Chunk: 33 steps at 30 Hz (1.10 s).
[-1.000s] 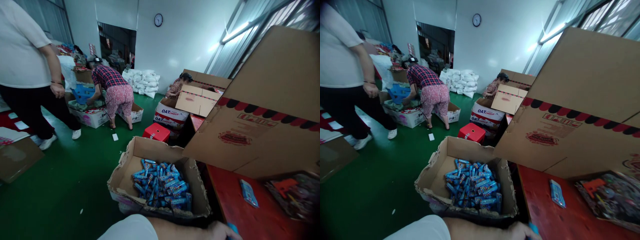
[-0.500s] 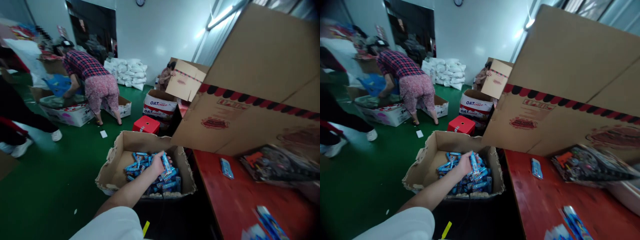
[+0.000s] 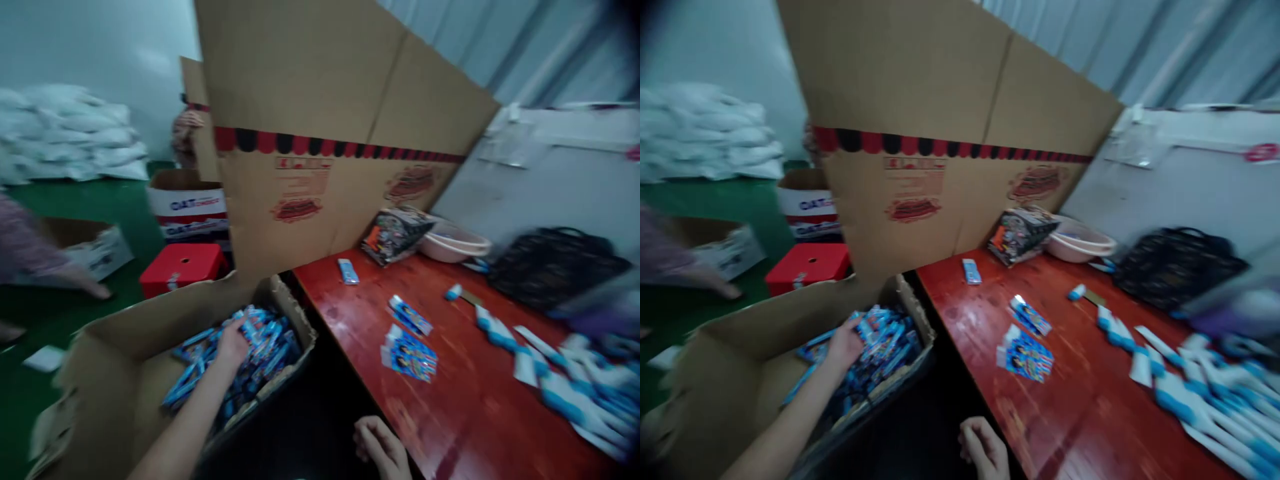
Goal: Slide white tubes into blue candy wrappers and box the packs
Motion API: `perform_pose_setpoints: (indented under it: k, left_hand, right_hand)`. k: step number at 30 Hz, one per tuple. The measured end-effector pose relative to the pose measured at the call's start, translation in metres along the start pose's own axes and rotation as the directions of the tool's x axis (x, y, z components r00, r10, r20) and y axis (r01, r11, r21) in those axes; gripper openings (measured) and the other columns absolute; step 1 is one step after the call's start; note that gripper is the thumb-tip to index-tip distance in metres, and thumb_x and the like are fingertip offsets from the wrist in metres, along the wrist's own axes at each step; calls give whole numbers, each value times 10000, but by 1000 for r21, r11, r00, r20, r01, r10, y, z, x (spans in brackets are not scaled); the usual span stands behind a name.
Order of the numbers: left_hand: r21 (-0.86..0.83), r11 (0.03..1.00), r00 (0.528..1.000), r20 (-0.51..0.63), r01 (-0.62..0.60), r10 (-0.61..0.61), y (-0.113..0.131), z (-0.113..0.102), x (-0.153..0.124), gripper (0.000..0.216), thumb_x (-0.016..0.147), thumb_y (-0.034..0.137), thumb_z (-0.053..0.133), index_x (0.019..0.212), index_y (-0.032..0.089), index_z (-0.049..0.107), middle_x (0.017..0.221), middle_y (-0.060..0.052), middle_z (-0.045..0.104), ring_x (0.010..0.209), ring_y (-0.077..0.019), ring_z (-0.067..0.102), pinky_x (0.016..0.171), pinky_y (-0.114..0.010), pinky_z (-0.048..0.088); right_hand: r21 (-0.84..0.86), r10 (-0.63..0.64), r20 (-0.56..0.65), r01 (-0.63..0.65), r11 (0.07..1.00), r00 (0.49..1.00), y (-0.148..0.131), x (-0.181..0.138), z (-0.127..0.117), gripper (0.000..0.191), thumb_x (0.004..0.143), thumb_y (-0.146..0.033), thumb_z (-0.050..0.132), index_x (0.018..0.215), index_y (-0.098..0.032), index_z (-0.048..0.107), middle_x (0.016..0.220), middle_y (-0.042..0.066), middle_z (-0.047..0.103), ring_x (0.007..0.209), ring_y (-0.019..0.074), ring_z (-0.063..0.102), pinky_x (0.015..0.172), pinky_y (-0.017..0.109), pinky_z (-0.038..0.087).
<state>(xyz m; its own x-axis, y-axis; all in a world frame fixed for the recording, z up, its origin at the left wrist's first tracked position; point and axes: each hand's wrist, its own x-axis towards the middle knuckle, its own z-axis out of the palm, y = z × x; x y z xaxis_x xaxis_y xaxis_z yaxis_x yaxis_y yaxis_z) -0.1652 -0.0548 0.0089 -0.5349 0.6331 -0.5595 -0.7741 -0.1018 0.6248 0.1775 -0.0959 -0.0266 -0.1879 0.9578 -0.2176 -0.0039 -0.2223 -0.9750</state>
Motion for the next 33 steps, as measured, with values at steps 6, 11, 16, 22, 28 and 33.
perform_pose_setpoints:
  k: [6, 11, 16, 22, 28, 33]
  left_hand:
    - [656, 642, 847, -10, -396, 532, -25, -6, 34, 605, 612, 293, 704, 1180, 229, 507, 1309, -71, 515, 1315, -312, 354, 1093, -503, 246]
    - [610, 603, 858, 357, -514, 370, -75, 37, -6, 527, 704, 422, 643, 1192, 251, 540, 1240, -75, 576, 1221, -306, 473, 1043, -508, 331]
    - [528, 600, 713, 694, -601, 104, -137, 86, -60, 373, 792, 388, 586, 1123, 220, 609, 1123, -89, 644, 1049, -258, 595, 939, -409, 445]
    - [374, 633, 460, 888, -677, -33, -198, 119, -87, 258, 877, 248, 481, 1098, 229, 613, 1119, -73, 629, 1031, -211, 588, 894, -345, 461]
    - [374, 646, 491, 871, -666, 1, -223, 120, -81, 200, 882, 239, 480, 1012, 208, 629, 1034, -71, 632, 976, -206, 593, 866, -341, 468]
    - [395, 705, 542, 840, -589, -19, -222, 119, -78, 212, 876, 261, 493, 1029, 212, 632, 1030, -67, 638, 972, -205, 596, 890, -345, 458]
  right_hand:
    - [-408, -308, -72, 254, 877, 948, -51, 43, -45, 308, 862, -453, 509, 771, -191, 642, 710, 22, 592, 675, 164, 560, 623, 245, 444]
    - [-816, -477, -191, 131, 563, 858, -65, 112, -101, 291, 893, -351, 430, 987, -194, 656, 950, 88, 602, 875, 226, 585, 773, 325, 448]
    - [-924, -436, -233, -58, 379, 869, -57, 164, -134, 289, 868, -327, 497, 1075, -174, 629, 968, 109, 577, 931, 251, 569, 770, 335, 439]
    - [-883, -454, -185, 55, 466, 872, -47, 169, -147, 277, 842, -370, 545, 1060, -203, 587, 1034, 81, 570, 969, 238, 563, 787, 341, 439]
    - [-943, -470, 44, 192, 272, 882, -42, 129, -129, 303, 827, -393, 595, 1077, -222, 589, 1063, 81, 564, 958, 241, 536, 782, 341, 412]
    - [-984, -492, 144, 179, 24, 859, -33, 99, -112, 304, 901, -239, 484, 1188, -221, 580, 1049, 102, 604, 934, 242, 518, 802, 360, 365]
